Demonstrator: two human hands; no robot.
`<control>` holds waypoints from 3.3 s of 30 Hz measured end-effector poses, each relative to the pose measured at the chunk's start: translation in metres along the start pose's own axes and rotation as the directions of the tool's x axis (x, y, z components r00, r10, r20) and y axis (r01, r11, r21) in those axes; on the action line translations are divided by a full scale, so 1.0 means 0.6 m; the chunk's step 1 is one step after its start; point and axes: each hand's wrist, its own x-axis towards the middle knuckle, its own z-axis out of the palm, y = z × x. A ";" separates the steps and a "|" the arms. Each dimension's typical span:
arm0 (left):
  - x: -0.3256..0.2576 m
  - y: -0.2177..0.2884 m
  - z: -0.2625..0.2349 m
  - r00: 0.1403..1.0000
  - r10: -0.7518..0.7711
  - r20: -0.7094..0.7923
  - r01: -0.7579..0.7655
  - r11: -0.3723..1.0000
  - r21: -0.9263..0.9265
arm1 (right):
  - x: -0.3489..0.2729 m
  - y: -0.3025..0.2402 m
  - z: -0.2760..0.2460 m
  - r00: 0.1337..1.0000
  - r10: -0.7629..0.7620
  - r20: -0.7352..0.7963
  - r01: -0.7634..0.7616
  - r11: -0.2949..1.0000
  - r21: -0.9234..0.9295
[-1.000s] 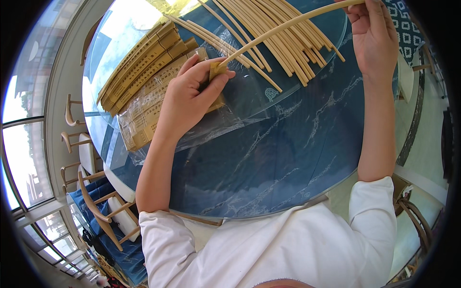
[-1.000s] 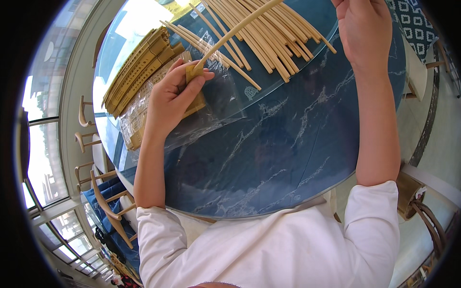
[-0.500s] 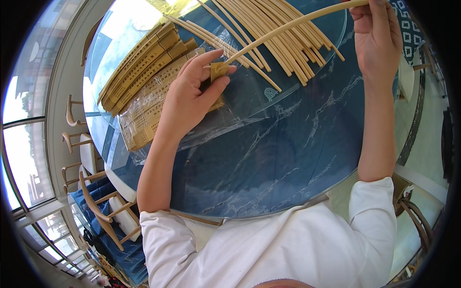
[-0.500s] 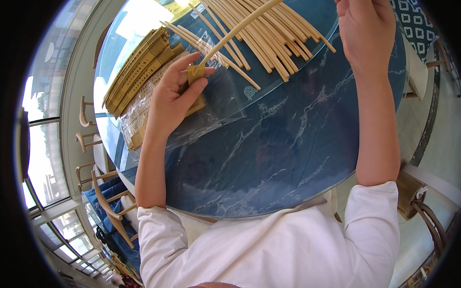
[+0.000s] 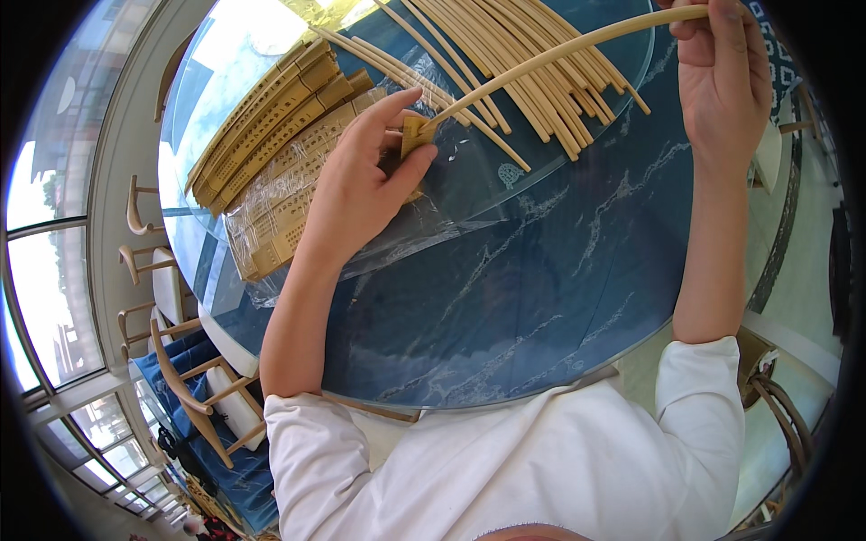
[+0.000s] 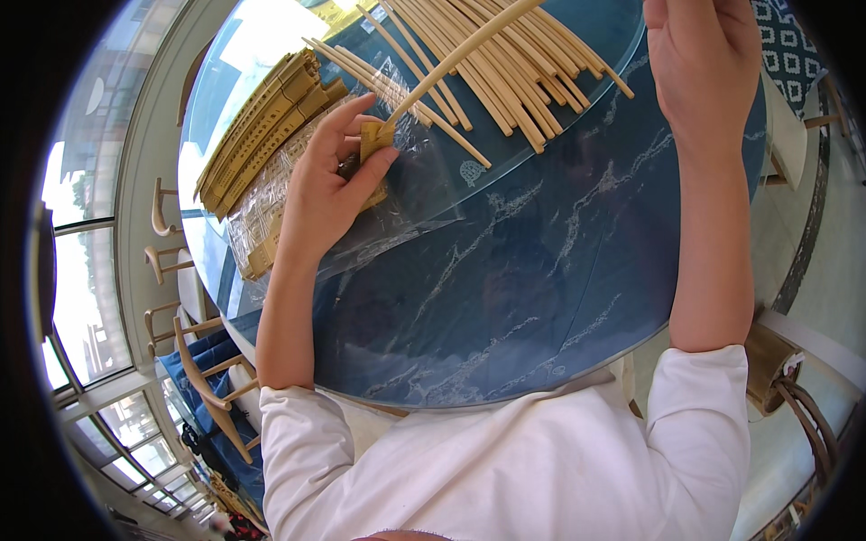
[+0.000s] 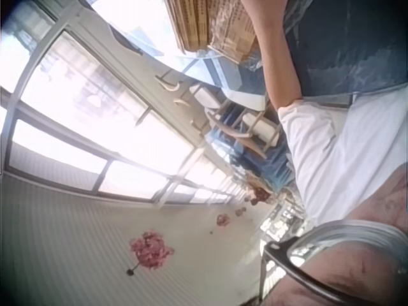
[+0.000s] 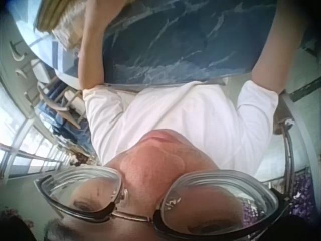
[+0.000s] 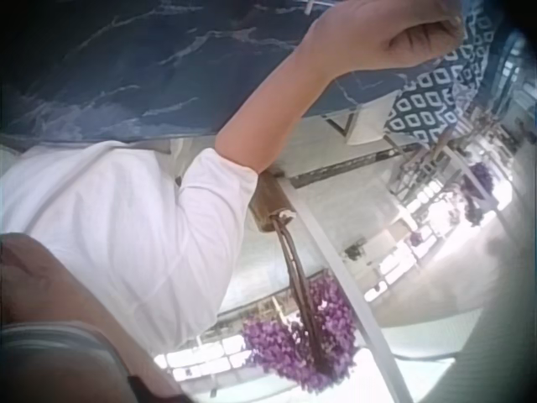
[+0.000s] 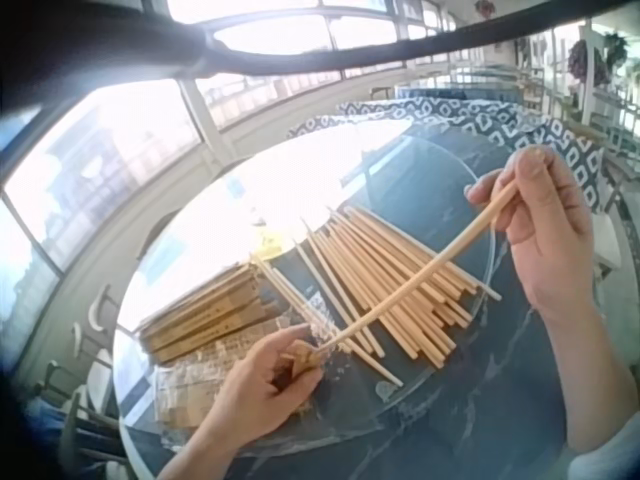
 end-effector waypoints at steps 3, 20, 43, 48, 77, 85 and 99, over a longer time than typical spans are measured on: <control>0.003 0.016 0.000 1.000 0.015 0.019 -0.016 0.999 0.044 | -0.007 -0.011 0.027 0.991 0.015 -0.134 -0.022 0.999 -0.049; -0.001 0.020 -0.009 0.998 -0.031 0.059 0.043 0.975 -0.216 | -0.013 0.022 -0.004 0.931 0.315 -0.183 -0.291 0.945 0.148; 0.009 0.043 -0.022 0.791 0.589 -0.162 -0.338 0.643 0.687 | -0.030 -0.005 0.055 0.784 0.620 0.029 -0.584 0.753 -0.304; 0.006 0.037 -0.014 0.797 0.593 -0.112 -0.340 0.595 0.729 | -0.063 0.013 0.070 0.807 0.587 0.065 -0.410 0.636 -0.654; -0.020 0.040 0.030 0.758 0.650 -0.049 -0.430 0.554 0.713 | -0.148 -0.001 0.175 0.862 0.136 0.488 0.263 0.704 -0.660; -0.017 0.034 0.029 0.760 0.648 -0.055 -0.427 0.562 0.708 | -0.124 -0.006 0.166 0.902 0.083 0.423 0.197 0.794 -0.575; -0.012 0.035 0.021 0.790 0.607 -0.079 -0.387 0.596 0.703 | -0.093 0.011 0.131 0.938 0.109 0.330 0.114 0.802 -0.587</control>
